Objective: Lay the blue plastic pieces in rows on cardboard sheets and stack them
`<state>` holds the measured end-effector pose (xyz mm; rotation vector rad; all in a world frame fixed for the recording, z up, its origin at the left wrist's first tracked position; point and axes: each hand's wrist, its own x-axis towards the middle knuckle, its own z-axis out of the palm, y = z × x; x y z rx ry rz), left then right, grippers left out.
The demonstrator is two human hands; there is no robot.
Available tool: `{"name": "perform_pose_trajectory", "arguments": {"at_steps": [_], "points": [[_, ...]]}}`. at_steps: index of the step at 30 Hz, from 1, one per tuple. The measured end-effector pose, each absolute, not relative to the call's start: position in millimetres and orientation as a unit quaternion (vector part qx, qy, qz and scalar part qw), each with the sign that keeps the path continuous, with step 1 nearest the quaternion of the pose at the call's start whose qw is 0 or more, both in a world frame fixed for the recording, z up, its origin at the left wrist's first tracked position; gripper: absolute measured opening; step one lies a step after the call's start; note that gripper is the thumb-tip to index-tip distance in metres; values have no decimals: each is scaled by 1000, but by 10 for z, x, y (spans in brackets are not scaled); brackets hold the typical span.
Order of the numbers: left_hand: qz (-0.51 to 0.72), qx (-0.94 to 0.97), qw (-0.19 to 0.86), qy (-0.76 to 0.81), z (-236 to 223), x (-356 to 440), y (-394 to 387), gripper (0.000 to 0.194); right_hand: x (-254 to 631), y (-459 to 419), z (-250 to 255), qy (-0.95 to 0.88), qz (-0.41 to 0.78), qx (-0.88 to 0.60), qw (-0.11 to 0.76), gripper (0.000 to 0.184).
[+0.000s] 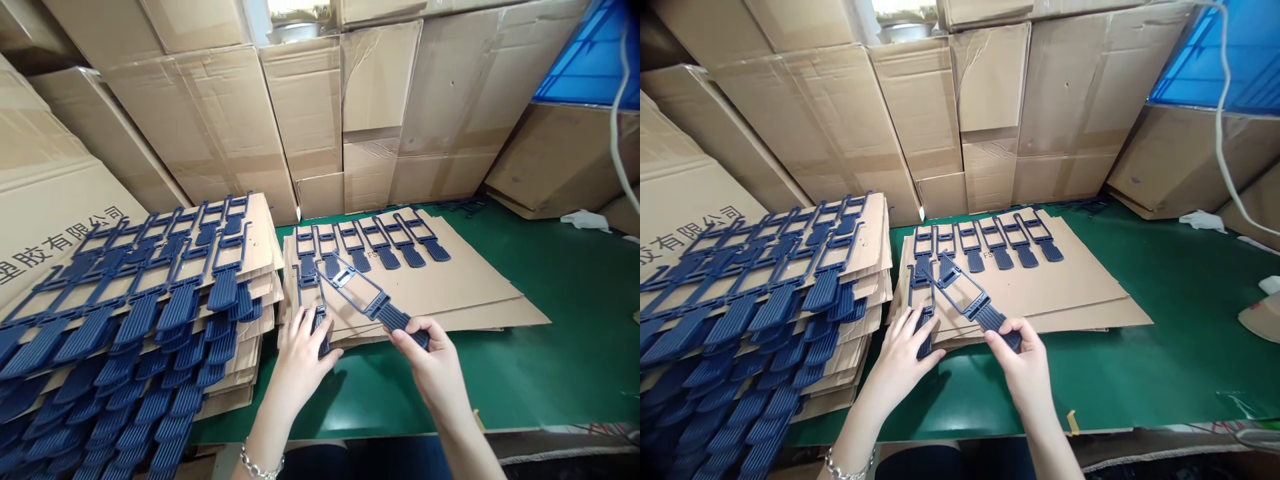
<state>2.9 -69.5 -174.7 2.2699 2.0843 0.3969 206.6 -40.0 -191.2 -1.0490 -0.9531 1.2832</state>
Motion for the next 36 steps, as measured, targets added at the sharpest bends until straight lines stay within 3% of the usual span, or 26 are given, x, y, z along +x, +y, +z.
{"name": "perform_pose_trajectory", "arguments": {"at_steps": [10, 18, 23, 28, 32, 36], "points": [[95, 740, 13, 665, -1850, -50, -708, 46, 1749, -584, -2062, -489, 534, -443, 530, 35], [124, 729, 47, 672, -1872, -73, -701, 63, 1625, -636, -2075, -654, 415, -461, 434, 26], [113, 727, 64, 675, -1891, -72, -699, 61, 1577, -631, -2067, -720, 340, -509, 328, 45], [136, 727, -3, 673, -1869, -28, -782, 76, 1568, -568, -2048, -744, 292, -561, 215, 54], [179, 736, -90, 647, -1962, 35, -1101, 75, 1733, -638, -1968, -721, 333, -542, 274, 81], [248, 704, -142, 650, -2344, 102, -1464, 77, 2274, -523, -1733, -680, 332, -509, 411, 74]]}}
